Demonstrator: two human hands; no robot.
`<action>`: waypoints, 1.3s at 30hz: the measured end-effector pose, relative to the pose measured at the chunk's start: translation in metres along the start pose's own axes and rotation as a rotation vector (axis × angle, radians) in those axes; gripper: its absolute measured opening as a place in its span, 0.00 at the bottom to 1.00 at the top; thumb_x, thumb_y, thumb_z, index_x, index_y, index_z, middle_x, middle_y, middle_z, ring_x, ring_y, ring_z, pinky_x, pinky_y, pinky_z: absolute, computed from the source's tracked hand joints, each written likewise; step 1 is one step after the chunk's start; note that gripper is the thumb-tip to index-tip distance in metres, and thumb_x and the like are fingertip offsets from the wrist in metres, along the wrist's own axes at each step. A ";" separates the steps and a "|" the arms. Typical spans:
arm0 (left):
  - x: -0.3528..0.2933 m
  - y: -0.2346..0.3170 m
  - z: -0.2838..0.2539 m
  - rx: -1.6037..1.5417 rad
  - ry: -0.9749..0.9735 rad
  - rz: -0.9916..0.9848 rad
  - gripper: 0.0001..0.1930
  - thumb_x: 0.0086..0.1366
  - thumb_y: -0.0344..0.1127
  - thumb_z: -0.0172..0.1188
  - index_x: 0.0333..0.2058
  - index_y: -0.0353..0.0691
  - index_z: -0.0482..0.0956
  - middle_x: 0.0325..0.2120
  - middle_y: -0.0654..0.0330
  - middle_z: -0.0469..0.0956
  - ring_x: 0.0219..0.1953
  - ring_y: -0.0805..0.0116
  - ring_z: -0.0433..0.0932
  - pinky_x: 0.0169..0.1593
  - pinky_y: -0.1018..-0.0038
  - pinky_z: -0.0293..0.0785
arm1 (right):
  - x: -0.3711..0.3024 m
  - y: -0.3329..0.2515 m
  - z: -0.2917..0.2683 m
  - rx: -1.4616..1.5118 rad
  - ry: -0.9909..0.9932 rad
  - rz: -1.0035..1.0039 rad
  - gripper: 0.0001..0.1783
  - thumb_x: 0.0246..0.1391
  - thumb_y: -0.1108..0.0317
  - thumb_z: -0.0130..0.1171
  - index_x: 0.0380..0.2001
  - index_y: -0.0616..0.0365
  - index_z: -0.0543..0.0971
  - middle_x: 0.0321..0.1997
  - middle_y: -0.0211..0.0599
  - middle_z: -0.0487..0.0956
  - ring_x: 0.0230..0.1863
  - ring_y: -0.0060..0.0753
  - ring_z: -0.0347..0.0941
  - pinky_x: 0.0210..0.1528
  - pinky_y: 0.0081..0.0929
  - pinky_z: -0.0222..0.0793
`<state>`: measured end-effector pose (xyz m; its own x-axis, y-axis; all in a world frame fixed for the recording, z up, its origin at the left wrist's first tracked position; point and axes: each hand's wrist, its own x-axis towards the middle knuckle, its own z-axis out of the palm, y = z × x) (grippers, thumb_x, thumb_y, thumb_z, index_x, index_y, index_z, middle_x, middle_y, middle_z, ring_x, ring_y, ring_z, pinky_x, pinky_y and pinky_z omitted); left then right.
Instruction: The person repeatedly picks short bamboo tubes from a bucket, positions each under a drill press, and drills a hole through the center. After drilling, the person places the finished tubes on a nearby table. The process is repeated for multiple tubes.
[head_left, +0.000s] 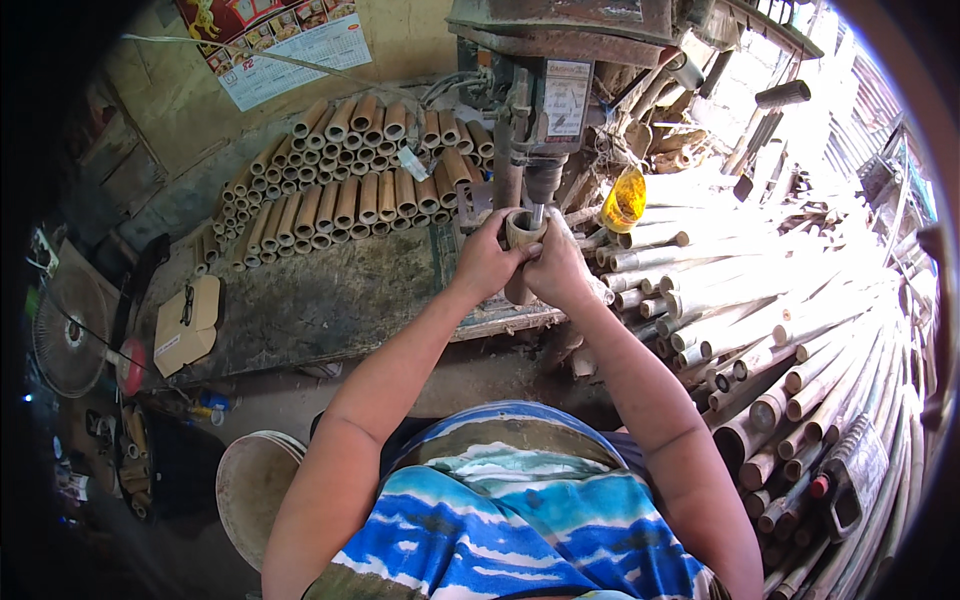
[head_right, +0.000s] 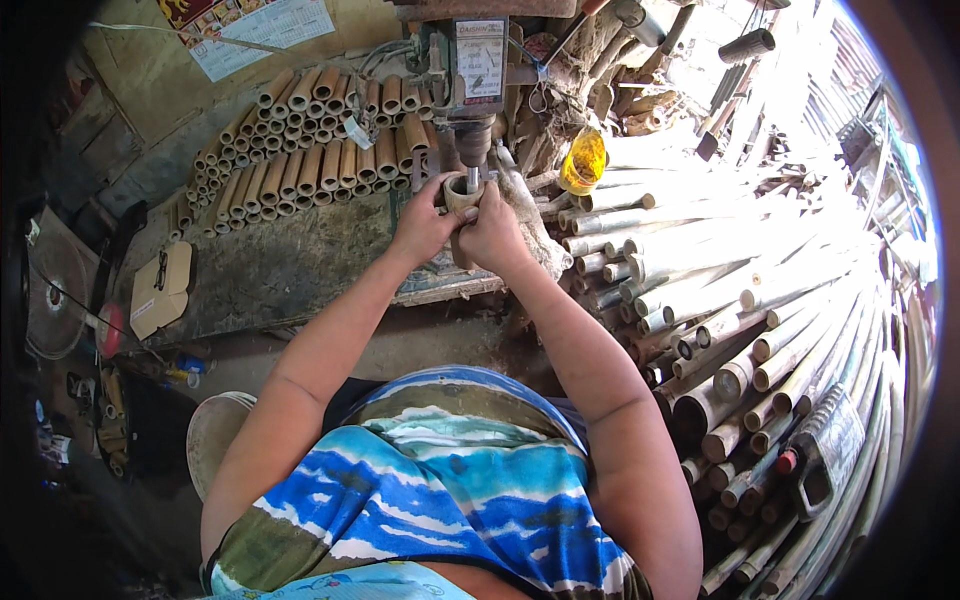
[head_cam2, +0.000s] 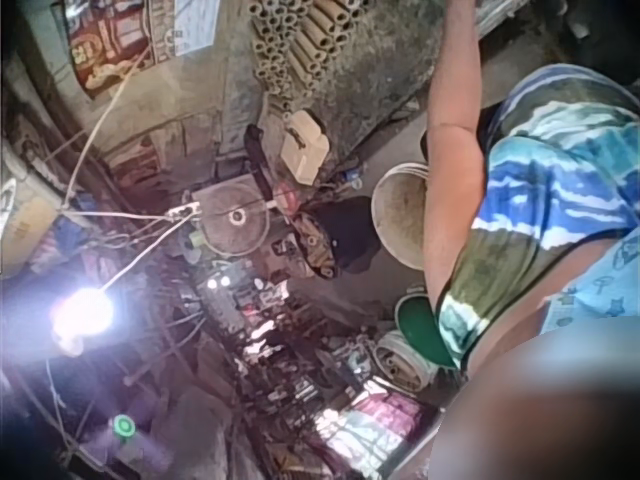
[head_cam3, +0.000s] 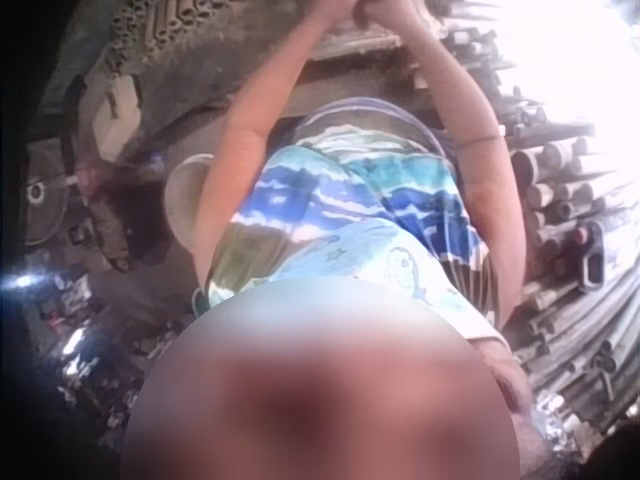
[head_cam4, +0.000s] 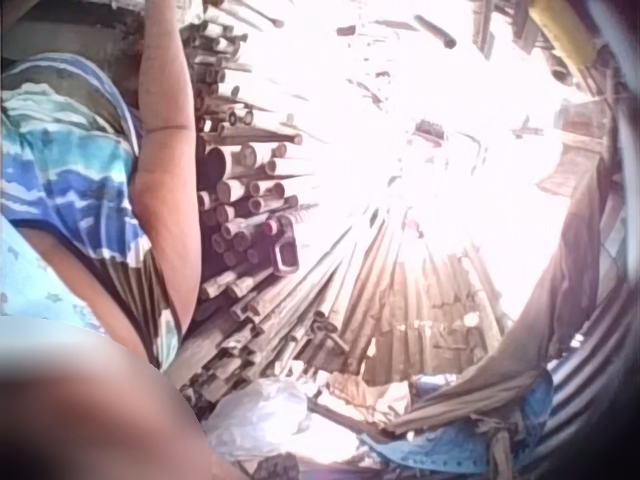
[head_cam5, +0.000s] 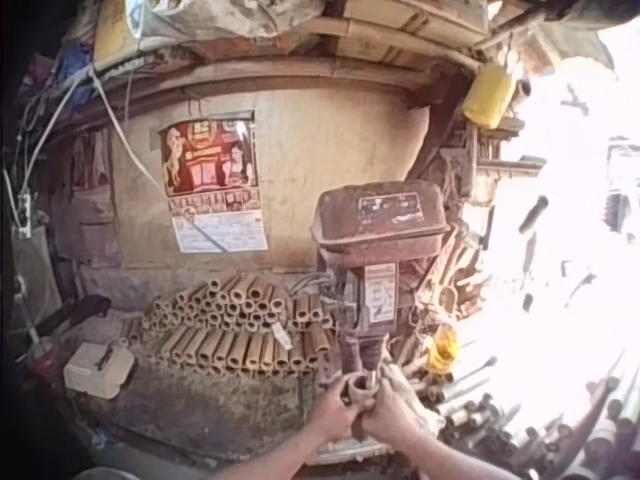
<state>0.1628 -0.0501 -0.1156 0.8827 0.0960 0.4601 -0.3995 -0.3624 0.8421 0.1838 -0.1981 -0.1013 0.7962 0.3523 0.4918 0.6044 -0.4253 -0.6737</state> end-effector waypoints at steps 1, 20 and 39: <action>0.001 0.000 0.001 0.003 -0.005 -0.011 0.30 0.58 0.37 0.74 0.57 0.39 0.73 0.50 0.52 0.82 0.52 0.60 0.81 0.56 0.66 0.74 | 0.001 0.000 -0.001 0.001 -0.010 0.009 0.23 0.46 0.74 0.55 0.47 0.67 0.64 0.39 0.69 0.78 0.46 0.75 0.74 0.49 0.60 0.70; 0.007 0.006 0.018 0.150 -0.012 0.018 0.33 0.57 0.40 0.75 0.58 0.39 0.72 0.46 0.50 0.83 0.48 0.56 0.82 0.53 0.65 0.76 | 0.002 0.028 -0.009 0.114 -0.041 0.084 0.39 0.44 0.80 0.54 0.64 0.67 0.62 0.55 0.62 0.76 0.62 0.62 0.70 0.64 0.42 0.65; -0.001 0.012 0.025 0.069 -0.029 -0.017 0.38 0.57 0.44 0.75 0.60 0.33 0.69 0.48 0.42 0.81 0.51 0.49 0.82 0.54 0.61 0.75 | -0.014 0.015 -0.025 -0.005 -0.046 0.150 0.37 0.48 0.76 0.54 0.65 0.62 0.63 0.49 0.64 0.80 0.55 0.66 0.74 0.56 0.51 0.70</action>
<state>0.1632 -0.0782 -0.1127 0.8964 0.0761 0.4367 -0.3672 -0.4245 0.8277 0.1830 -0.2303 -0.1046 0.8757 0.3218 0.3599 0.4786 -0.4800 -0.7352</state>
